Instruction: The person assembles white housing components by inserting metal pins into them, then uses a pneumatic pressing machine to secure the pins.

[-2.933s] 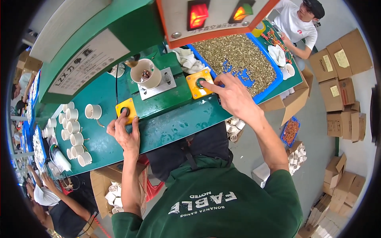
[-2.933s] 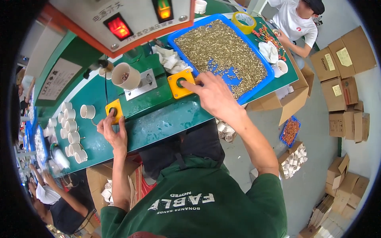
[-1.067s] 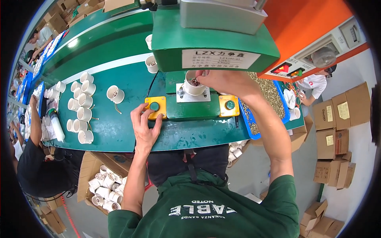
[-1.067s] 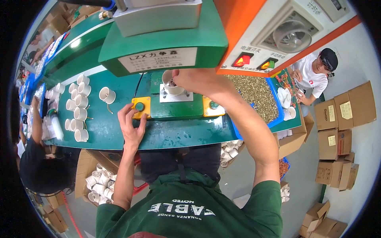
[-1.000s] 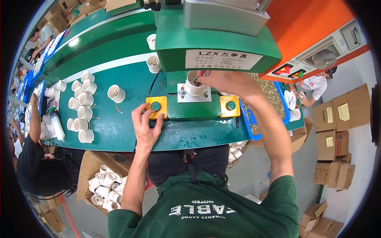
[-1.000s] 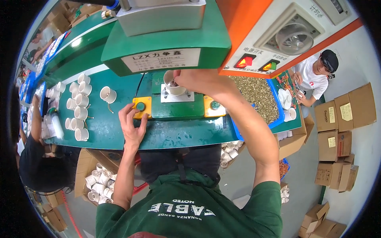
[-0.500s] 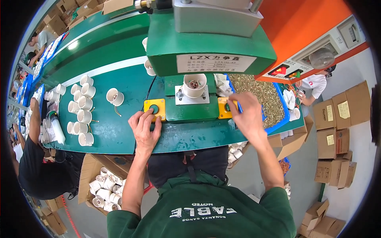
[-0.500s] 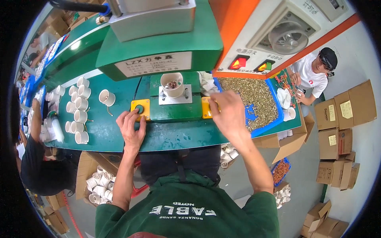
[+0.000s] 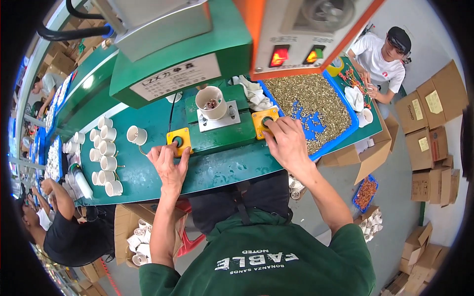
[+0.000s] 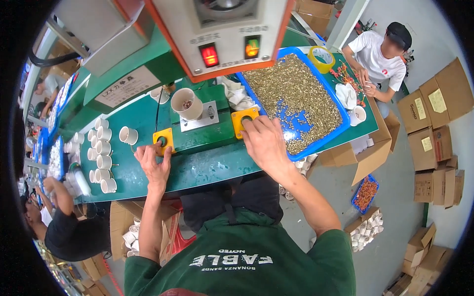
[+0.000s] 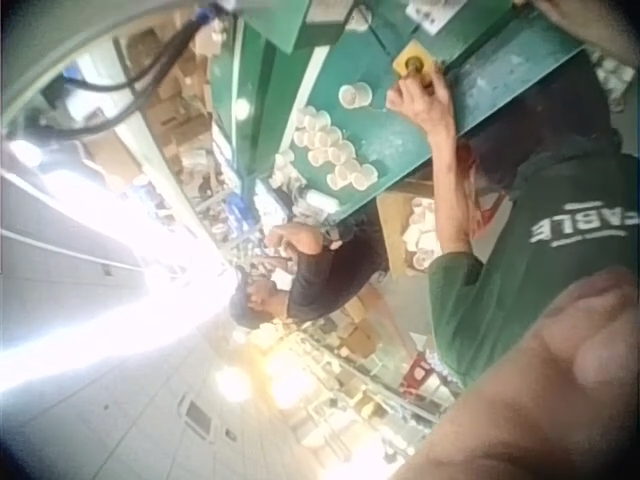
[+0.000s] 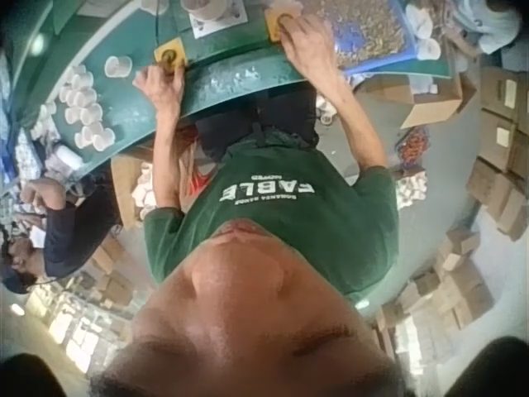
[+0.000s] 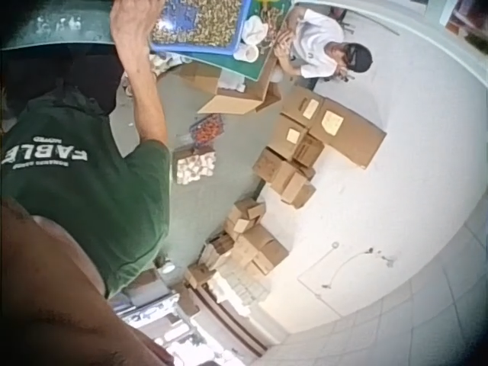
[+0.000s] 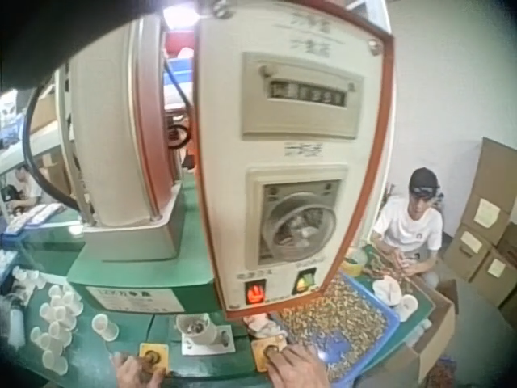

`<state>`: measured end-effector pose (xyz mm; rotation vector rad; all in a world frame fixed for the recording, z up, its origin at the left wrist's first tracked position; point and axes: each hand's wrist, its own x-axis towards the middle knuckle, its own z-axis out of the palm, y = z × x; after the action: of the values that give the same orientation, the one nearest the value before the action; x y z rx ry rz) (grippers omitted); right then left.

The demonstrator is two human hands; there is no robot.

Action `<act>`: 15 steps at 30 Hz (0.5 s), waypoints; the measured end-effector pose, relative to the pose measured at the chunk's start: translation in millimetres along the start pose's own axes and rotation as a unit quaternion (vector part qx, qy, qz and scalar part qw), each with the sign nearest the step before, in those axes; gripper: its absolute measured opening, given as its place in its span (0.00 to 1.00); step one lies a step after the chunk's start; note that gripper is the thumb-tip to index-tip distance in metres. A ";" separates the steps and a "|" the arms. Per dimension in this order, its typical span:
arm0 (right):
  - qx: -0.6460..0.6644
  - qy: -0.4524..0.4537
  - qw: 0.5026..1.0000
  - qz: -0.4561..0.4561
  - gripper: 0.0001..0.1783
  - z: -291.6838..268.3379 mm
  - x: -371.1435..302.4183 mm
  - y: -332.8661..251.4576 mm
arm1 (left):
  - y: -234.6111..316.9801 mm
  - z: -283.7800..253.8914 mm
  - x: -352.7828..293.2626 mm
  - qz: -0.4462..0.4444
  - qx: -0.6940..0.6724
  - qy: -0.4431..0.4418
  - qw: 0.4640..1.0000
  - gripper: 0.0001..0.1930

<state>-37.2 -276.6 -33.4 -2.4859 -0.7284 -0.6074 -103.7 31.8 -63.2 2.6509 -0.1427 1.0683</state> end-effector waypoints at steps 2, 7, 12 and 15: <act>0.010 0.005 1.000 0.000 0.15 -2.3 -1.0 -1.5 | -1.7 -4.8 8.7 0.031 0.018 -0.032 0.999 0.17; 0.025 0.012 1.000 0.004 0.16 -3.5 -2.9 -3.6 | 3.4 -10.4 18.7 0.057 0.021 -0.063 0.996 0.19; 0.048 0.055 0.997 0.007 0.12 5.9 -8.5 0.1 | 8.5 -9.3 19.3 0.055 0.027 -0.061 0.996 0.19; 0.112 0.122 0.986 0.016 0.13 9.6 -14.3 3.4 | 26.8 3.5 35.7 0.006 -0.004 -0.019 1.000 0.20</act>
<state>-43.5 -279.3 -49.5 -2.1670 -0.6247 -0.7571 -80.8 5.5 -35.0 2.6678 -0.1716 1.0185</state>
